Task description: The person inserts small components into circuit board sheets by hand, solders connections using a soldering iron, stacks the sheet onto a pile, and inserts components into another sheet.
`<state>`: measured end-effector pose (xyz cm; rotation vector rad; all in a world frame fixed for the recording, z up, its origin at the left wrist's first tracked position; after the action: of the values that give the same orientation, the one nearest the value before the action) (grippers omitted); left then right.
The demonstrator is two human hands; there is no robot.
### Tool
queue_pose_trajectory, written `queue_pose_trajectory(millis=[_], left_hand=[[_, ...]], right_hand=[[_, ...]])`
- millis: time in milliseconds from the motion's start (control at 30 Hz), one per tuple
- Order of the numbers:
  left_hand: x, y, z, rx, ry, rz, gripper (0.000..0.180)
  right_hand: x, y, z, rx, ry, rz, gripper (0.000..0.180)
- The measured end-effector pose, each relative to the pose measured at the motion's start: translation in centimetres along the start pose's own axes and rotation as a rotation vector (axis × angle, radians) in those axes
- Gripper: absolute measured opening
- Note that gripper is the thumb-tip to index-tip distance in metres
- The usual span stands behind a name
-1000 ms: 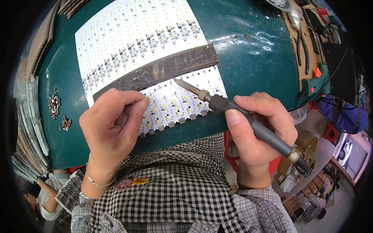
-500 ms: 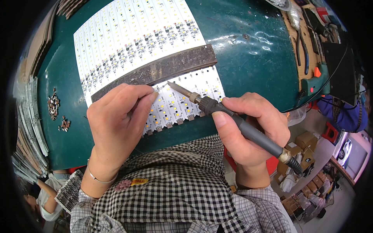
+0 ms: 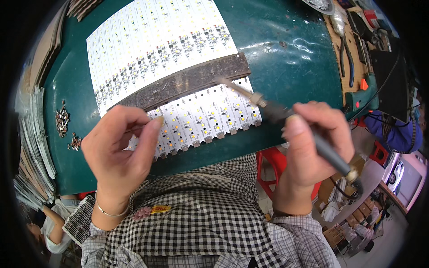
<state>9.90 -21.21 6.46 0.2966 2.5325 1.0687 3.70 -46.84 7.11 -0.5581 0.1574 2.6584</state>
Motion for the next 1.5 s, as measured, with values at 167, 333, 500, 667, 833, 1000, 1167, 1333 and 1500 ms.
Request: queue_pose_trajectory(millis=[167,333,500,667,833,1000,1167,1333,1500], left_hand=[[1.0,2.2,0.9,-0.027,0.052,0.035,0.011],[1.3,1.1,-0.3,0.025,0.005,0.069,0.013],[0.8,0.5,-0.8,-0.013,-0.046,0.000,0.011],[-0.1,-0.5,-0.7,-0.072,-0.115,0.005,0.011],[-0.6,-1.6,-0.8,-0.067,-0.125,0.025,0.011],[-0.6,-2.0,-0.8,-0.045,-0.121,0.015,0.010],[-0.6,-2.1,-0.5,-0.090,-0.111,0.026,0.010],[-0.6,-2.4,-0.4,-0.100,-0.114,0.022,0.010],[-0.5,-2.2,-0.3,-0.090,-0.113,0.018,0.010]], right_hand=[[-5.4,3.4,-0.1,-0.106,0.126,-0.090,0.021],[-10.7,2.7,0.0,0.881,0.739,-0.106,0.024],[-9.9,4.0,-1.8,0.545,0.376,-0.209,0.021],[-4.7,2.6,0.6,-0.058,0.102,-0.072,0.020],[-1.6,-1.4,-0.4,-0.036,-0.131,0.254,0.021],[-1.0,-2.8,-1.8,-0.022,-0.163,0.301,0.021],[-1.2,-3.1,-2.3,-0.030,-0.143,0.309,0.020],[-1.2,-3.3,-2.5,-0.025,-0.147,0.328,0.020],[-1.3,-2.9,-2.5,-0.034,-0.153,0.281,0.019]])
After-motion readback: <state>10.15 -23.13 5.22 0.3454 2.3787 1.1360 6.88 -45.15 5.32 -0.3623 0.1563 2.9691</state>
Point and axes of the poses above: each hand's wrist, its own x-axis away from the middle knuckle, its own y-axis out of the back of the hand, z = x × y, the point moved 10 cm from there along -x, towards the middle knuckle, and after that the axes turned 8 degrees about -x, right-handed, at the moved point
